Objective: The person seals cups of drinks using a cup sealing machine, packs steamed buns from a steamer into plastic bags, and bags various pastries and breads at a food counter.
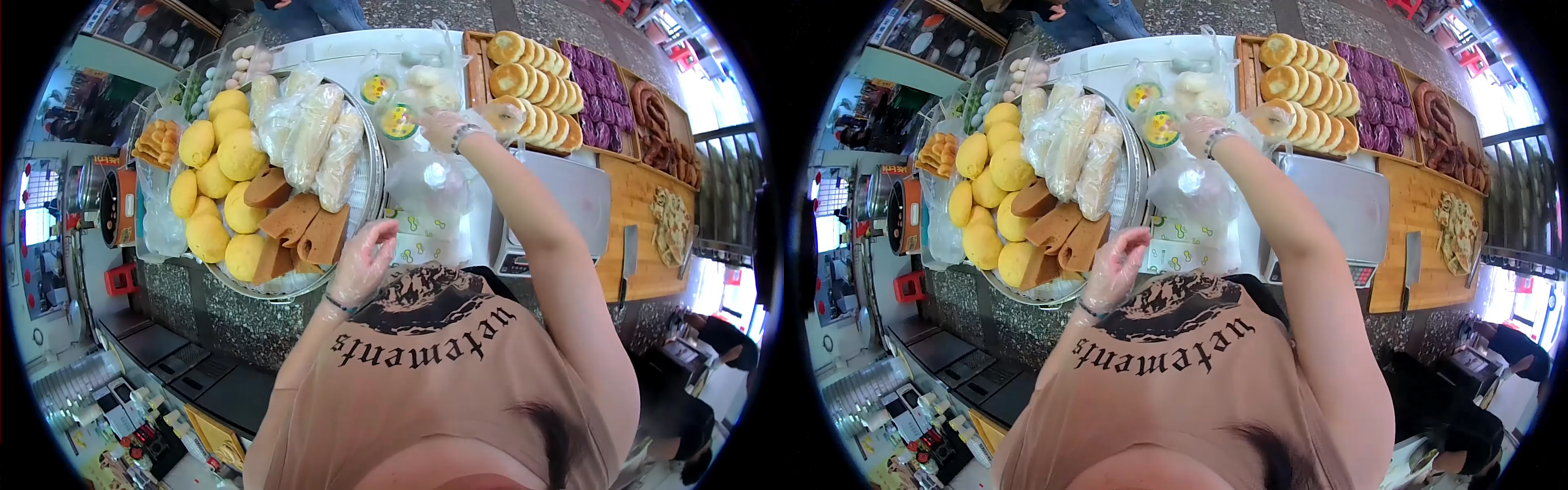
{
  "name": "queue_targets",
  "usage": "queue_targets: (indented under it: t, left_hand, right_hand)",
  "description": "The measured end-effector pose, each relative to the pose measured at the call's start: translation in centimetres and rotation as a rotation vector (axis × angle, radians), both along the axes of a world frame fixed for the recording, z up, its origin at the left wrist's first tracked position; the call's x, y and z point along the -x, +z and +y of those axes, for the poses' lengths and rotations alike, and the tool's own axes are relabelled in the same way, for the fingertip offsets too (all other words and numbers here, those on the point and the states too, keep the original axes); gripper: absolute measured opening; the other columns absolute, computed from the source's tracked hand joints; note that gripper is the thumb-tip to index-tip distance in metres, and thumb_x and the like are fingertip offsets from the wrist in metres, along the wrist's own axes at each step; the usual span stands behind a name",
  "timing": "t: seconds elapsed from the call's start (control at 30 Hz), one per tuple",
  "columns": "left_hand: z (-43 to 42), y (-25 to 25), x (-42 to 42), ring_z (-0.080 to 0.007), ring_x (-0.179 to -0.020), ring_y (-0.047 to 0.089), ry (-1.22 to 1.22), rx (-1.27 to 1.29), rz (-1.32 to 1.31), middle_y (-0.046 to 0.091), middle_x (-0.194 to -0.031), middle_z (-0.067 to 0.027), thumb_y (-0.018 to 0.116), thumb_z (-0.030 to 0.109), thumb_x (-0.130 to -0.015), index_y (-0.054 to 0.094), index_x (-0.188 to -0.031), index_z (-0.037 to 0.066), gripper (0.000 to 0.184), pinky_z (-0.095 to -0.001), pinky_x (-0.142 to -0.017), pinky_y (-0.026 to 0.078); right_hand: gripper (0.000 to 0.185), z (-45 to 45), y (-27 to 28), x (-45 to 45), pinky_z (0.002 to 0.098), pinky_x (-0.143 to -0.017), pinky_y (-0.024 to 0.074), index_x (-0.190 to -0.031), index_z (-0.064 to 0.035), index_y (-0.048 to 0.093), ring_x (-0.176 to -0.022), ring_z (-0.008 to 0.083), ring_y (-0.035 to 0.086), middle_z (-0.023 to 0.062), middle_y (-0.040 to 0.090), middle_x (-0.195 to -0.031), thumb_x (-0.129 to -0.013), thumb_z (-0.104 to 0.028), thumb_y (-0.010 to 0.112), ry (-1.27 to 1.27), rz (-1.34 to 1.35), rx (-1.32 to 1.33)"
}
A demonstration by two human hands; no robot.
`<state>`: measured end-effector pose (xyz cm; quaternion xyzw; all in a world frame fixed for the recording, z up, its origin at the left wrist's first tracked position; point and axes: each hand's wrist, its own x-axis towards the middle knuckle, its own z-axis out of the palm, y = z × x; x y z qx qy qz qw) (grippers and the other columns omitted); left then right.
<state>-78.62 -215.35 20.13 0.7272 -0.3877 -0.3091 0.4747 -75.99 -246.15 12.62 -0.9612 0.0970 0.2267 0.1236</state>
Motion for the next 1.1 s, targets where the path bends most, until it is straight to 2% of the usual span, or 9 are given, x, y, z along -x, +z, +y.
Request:
queue_targets:
  t: [0.13, 0.2, 0.4, 0.5, 0.63, 0.73, 0.8, 0.9, 1.1]
  left_hand:
    - [0.5, 0.1, 0.2, -0.0209, -0.095, 0.061, 0.115, 0.013, 0.058, 0.062, -0.103, -0.0132, 0.053, 0.007, -0.089, 0.053, -0.114, -0.002, 0.026, -0.0304, -0.085, 0.047]
    - [1.0, 0.0, 0.3, -0.0203, -0.095, 0.061, 0.144, 0.014, 0.077, 0.062, -0.103, -0.0131, 0.052, 0.006, -0.089, 0.053, -0.114, -0.001, 0.026, -0.03, -0.085, 0.047]
    - [1.7, -1.0, 0.4, -0.0179, -0.094, 0.061, 0.147, 0.036, 0.134, 0.062, -0.105, -0.0118, 0.051, 0.005, -0.09, 0.053, -0.116, -0.001, 0.026, -0.0287, -0.083, 0.047]
    - [2.0, -1.4, 0.4, -0.0173, -0.094, 0.061, 0.166, 0.07, 0.23, 0.062, -0.106, -0.0116, 0.05, 0.004, -0.091, 0.052, -0.117, -0.002, 0.027, -0.0281, -0.083, 0.047]
    - [2.2, -1.8, 0.3, -0.0178, -0.1, 0.056, 0.188, 0.07, 0.381, 0.057, -0.111, -0.0124, 0.045, 0.001, -0.093, 0.048, -0.121, -0.004, 0.028, -0.0307, -0.091, 0.045]
    - [2.1, -2.6, 0.3, -0.0176, -0.099, 0.056, 0.204, 0.138, 0.437, 0.056, -0.111, -0.0128, 0.045, 0.0, -0.093, 0.048, -0.12, -0.004, 0.028, -0.031, -0.092, 0.044]
    - [2.0, -3.2, 0.3, -0.016, -0.097, 0.058, 0.237, 0.189, 0.445, 0.058, -0.11, -0.0113, 0.046, 0.0, -0.093, 0.049, -0.119, -0.004, 0.027, -0.0282, -0.088, 0.046]
    - [1.7, -3.8, 0.0, -0.0155, -0.097, 0.058, 0.251, 0.192, 0.489, 0.058, -0.11, -0.011, 0.046, 0.001, -0.093, 0.049, -0.119, -0.004, 0.026, -0.0278, -0.088, 0.046]
    - [0.7, -3.9, -0.4, -0.0151, -0.096, 0.058, 0.253, 0.207, 0.502, 0.058, -0.109, -0.0101, 0.046, 0.001, -0.093, 0.049, -0.119, -0.003, 0.026, -0.0278, -0.087, 0.046]
  right_hand:
    - [0.054, 0.0, -1.5, -2.3, 0.0395, -0.106, 0.0337, -0.142, -0.023, 0.034, -0.129, 0.0343, 0.039, 0.0215, 0.021, -0.148, -0.089, -0.016, 0.044, -0.057, 0.079, -0.055]
    - [0.038, 0.2, -1.6, -2.8, 0.0402, -0.1, 0.0392, -0.125, -0.0091, 0.053, -0.126, 0.0345, 0.042, 0.0169, 0.041, -0.137, -0.091, -0.021, 0.041, -0.018, -0.037, 0.07]
    - [0.032, -0.6, 0.0, -6.4, 0.0401, -0.098, 0.0406, -0.107, -0.0042, 0.063, -0.119, 0.0305, 0.048, 0.0162, 0.052, -0.127, -0.087, -0.017, 0.042, -0.108, -0.193, -0.027]
    - [0.032, -3.6, 0.6, -8.5, 0.0401, -0.096, 0.042, -0.105, -0.0037, 0.063, -0.118, 0.0289, 0.049, 0.0155, 0.059, -0.119, -0.084, -0.016, 0.043, -0.3, -0.214, -0.013]
    - [0.034, -7.7, -3.7, -10.1, 0.0395, -0.097, 0.0396, -0.108, -0.0053, 0.062, -0.116, 0.0292, 0.052, 0.0158, 0.061, -0.116, -0.082, -0.017, 0.045, -0.103, -0.45, 0.192]
    - [0.033, -7.9, -4.6, -11.5, 0.0379, -0.1, 0.0355, -0.106, -0.0073, 0.064, -0.113, 0.0262, 0.054, 0.0148, 0.063, -0.113, -0.08, -0.018, 0.047, -0.413, -0.421, -0.047]
    - [0.033, -7.8, -3.2, -10.6, 0.0356, -0.1, 0.034, -0.106, -0.008, 0.065, -0.113, 0.0247, 0.055, 0.0147, 0.064, -0.111, -0.08, -0.019, 0.047, -0.328, -0.498, 0.178]
    - [0.036, -8.8, -2.8, -10.5, 0.0358, -0.098, 0.0371, -0.112, -0.0095, 0.063, -0.117, 0.0246, 0.052, 0.0134, 0.063, -0.112, -0.081, -0.019, 0.048, -0.468, -0.174, 0.118]
    - [0.032, -10.5, -4.9, -10.5, 0.0414, -0.097, 0.0404, -0.107, -0.0084, 0.065, -0.117, 0.0339, 0.049, 0.0141, 0.06, -0.118, -0.086, -0.021, 0.044, -0.679, -0.267, 0.156]
